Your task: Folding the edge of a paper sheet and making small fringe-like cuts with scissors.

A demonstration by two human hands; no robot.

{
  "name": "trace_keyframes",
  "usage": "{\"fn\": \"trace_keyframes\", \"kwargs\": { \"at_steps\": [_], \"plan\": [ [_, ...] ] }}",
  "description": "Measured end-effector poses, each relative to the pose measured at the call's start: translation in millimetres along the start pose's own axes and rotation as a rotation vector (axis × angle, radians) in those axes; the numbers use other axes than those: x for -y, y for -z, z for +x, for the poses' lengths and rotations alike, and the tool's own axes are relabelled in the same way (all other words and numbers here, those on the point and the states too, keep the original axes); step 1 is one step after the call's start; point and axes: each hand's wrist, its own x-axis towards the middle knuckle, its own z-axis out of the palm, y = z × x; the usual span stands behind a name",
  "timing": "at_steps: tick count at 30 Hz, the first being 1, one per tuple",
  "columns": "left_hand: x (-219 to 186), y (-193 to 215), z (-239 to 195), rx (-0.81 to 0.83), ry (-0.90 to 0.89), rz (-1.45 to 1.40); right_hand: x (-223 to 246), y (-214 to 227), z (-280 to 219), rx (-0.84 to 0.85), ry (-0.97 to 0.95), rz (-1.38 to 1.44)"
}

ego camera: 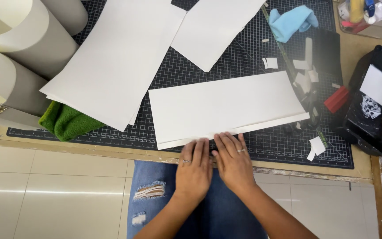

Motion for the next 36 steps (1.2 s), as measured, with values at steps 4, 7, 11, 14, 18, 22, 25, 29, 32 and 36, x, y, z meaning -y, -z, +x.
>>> {"fn": "trace_keyframes", "kwargs": {
  "at_steps": [4, 7, 11, 14, 18, 22, 25, 29, 32, 36],
  "plan": [
    [18.2, 21.8, -4.2, -0.036, 0.019, 0.023, -8.9, 3.5, -1.3, -0.018, -0.018, -0.01],
    [18.4, 24.2, -7.9, -0.023, 0.002, 0.004, 2.1, 1.5, -4.7, 0.02, -0.046, -0.049],
    [16.3, 12.3, 2.5, -0.026, 0.009, 0.0, 16.1, -4.6, 8.2, 0.022, 0.0, 0.042],
    [19.9, 16.1, -6.7, -0.037, 0.04, 0.022, 10.6, -3.5, 0.4, 0.008, 0.019, 0.017],
    [41.4, 28.5, -21.0, -0.004, 0.079, 0.069, -12.9, -2.3, -10.3, 0.05, -0.006, -0.028],
    [60.2, 42.3, -27.9, -0.001, 0.077, 0.157, -27.9, 4.1, -12.2, -0.003, -0.013, -0.027],
    [65.3, 44.2, -35.0, 0.04, 0.081, 0.176, -39.4, 7.1, -17.5, -0.017, -0.035, -0.056],
    [65.1, 46.6, -32.4, -0.003, 0.075, 0.252, -54.0, 12.4, -20.5, -0.06, -0.049, -0.072],
    [62.8, 50.6, -30.9, -0.022, 0.066, 0.303, -62.7, 16.7, -23.4, -0.08, -0.061, -0.095],
    [61.8, 52.1, -29.0, -0.033, 0.075, 0.317, -78.2, 22.7, -26.3, -0.107, -0.098, -0.194]
  ]
}}
